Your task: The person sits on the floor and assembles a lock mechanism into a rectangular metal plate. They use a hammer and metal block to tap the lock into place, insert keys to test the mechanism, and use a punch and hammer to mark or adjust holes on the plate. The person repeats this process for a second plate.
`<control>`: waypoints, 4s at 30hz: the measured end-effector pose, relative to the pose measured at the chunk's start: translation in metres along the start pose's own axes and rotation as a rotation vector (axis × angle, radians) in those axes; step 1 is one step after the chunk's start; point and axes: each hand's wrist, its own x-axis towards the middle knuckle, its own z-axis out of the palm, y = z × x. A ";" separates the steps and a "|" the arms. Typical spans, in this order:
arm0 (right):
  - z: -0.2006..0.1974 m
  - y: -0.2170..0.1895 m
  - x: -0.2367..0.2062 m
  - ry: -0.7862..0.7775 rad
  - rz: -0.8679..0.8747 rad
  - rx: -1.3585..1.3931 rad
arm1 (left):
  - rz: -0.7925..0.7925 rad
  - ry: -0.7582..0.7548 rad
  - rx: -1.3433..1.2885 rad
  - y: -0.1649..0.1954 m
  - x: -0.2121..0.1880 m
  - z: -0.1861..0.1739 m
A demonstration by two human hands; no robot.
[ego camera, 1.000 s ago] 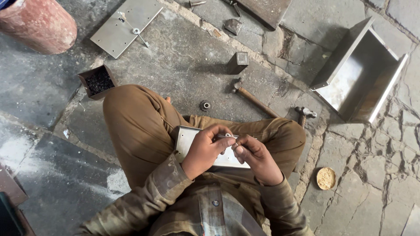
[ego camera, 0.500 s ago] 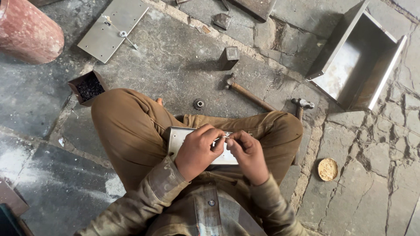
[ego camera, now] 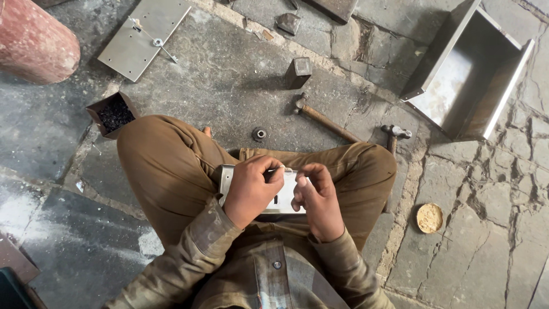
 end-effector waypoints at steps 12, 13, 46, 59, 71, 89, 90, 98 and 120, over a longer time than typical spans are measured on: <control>-0.004 0.017 0.012 -0.021 -0.237 -0.285 | -0.254 -0.240 -0.328 -0.020 -0.002 0.006; -0.001 0.016 0.010 0.004 -0.299 -0.351 | -0.266 -0.252 -0.372 -0.022 -0.003 0.007; -0.123 0.007 0.190 -0.307 -0.428 -1.488 | -0.172 -0.563 0.628 0.027 -0.023 -0.062; -0.156 0.025 0.228 -0.174 -0.472 -1.505 | -0.248 -0.330 0.787 0.009 -0.137 -0.080; -0.072 -0.052 0.030 -0.120 -0.472 -0.767 | -0.294 -0.049 -0.593 0.010 -0.023 -0.040; -0.105 -0.016 0.122 -0.275 -0.767 -1.145 | -0.028 -0.400 0.116 -0.087 -0.023 0.051; -0.108 -0.012 0.112 -0.318 -0.728 -1.161 | -0.070 -0.426 0.161 -0.085 -0.024 0.056; -0.107 -0.001 0.036 -0.495 -0.521 -1.095 | -0.109 -0.485 0.143 -0.079 -0.015 0.060; -0.090 0.028 0.013 -0.331 -0.460 -1.428 | 0.106 -0.260 0.179 -0.071 -0.008 0.032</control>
